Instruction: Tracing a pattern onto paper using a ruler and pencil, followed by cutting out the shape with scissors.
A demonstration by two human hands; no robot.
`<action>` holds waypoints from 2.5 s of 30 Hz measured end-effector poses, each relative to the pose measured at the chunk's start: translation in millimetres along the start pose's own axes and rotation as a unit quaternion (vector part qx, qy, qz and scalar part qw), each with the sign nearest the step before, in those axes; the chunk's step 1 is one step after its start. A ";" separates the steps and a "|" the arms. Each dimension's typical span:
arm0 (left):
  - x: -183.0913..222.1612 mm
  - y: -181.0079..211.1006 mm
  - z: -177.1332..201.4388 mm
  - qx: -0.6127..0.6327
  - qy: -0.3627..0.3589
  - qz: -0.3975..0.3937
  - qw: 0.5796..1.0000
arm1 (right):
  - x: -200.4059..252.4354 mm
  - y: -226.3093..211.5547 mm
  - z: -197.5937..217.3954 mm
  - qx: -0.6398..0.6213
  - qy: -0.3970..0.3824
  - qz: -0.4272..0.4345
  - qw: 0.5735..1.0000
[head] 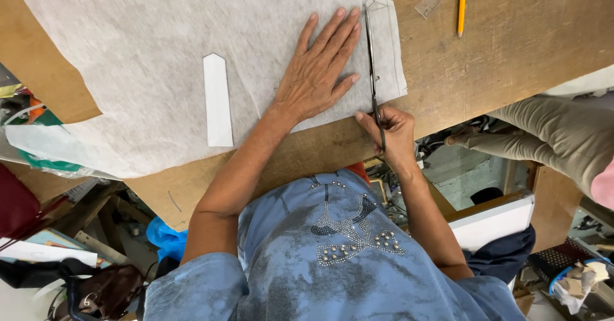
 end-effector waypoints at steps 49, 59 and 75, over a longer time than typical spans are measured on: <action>-61.1 31.7 -1.6 0.067 0.277 0.025 0.958 | 74.5 9.3 74.7 -0.006 0.153 0.357 0.921; -20.6 96.7 94.7 0.553 0.092 -0.131 0.818 | 54.4 -12.5 68.0 -0.134 0.087 0.353 0.922; 107.3 71.7 60.8 0.579 0.179 0.109 0.788 | 68.5 -48.1 9.3 -0.253 0.072 0.296 0.918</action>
Point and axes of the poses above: each hand's wrist, its own x-axis away from the middle knuckle, its own z-axis out of the back of the hand, y = z × x, the point moved 8 cm from there along -x, towards the middle knuckle, and after that the axes turned 15 degrees about -x, right-handed, at the moved point
